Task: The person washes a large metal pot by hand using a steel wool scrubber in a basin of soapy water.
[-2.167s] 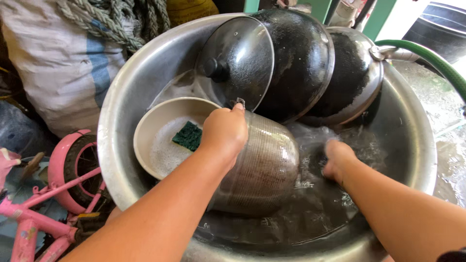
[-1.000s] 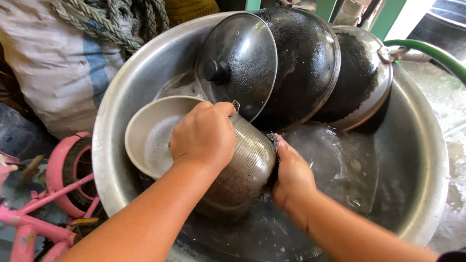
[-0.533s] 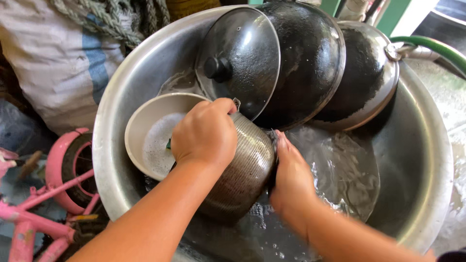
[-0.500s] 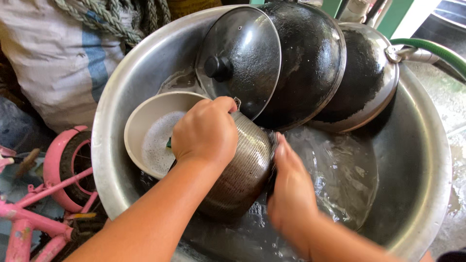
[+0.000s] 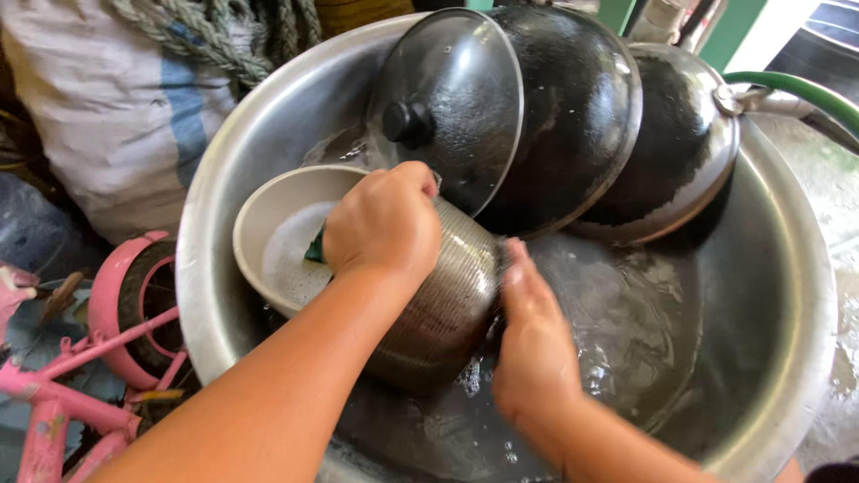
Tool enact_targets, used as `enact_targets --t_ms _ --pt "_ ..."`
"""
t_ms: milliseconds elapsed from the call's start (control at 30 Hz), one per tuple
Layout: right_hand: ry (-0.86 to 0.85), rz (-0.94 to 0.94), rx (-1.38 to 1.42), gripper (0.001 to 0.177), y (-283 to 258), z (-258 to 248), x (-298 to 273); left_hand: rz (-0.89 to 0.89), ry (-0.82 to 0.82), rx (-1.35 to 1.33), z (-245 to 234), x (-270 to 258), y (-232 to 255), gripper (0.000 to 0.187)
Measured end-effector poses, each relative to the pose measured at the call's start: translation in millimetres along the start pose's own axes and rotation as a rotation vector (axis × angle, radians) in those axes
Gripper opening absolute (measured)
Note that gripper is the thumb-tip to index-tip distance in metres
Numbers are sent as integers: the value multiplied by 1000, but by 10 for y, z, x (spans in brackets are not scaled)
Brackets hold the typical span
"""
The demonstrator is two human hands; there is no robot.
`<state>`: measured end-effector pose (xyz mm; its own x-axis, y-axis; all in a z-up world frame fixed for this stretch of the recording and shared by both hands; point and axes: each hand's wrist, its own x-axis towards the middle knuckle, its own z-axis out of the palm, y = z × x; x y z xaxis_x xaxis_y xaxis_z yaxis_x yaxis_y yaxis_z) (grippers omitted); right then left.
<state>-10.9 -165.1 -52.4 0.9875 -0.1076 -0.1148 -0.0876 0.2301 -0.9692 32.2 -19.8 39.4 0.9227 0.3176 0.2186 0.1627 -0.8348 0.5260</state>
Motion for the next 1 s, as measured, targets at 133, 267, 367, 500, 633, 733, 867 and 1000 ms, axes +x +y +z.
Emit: enact_targets --t_ms 133,267,367,500,633,733,867,1000 --pt "-34 -132 -56 46 139 -84 59 -11 -19 23 22 -35 54 23" --pt "65 346 104 42 339 -309 771 17 -29 0 -50 -52 63 22" --pt "-88 695 187 29 829 -766 1445 27 -19 -13 -74 -119 -16 21" --pt "-122 811 360 23 1330 -1333 1869 47 12 -4 -40 -128 -48 21" --pt "123 787 189 31 1036 -1100 1532 65 45 -13 -30 -150 -60 20" --pt "189 788 205 33 577 -607 1094 50 21 -34 -60 -155 -44 19" --pt "82 519 371 28 95 -113 658 29 16 -25 -79 -153 -17 18" --pt "-53 122 140 33 -80 -114 274 50 19 -5 -65 -138 -8 13"
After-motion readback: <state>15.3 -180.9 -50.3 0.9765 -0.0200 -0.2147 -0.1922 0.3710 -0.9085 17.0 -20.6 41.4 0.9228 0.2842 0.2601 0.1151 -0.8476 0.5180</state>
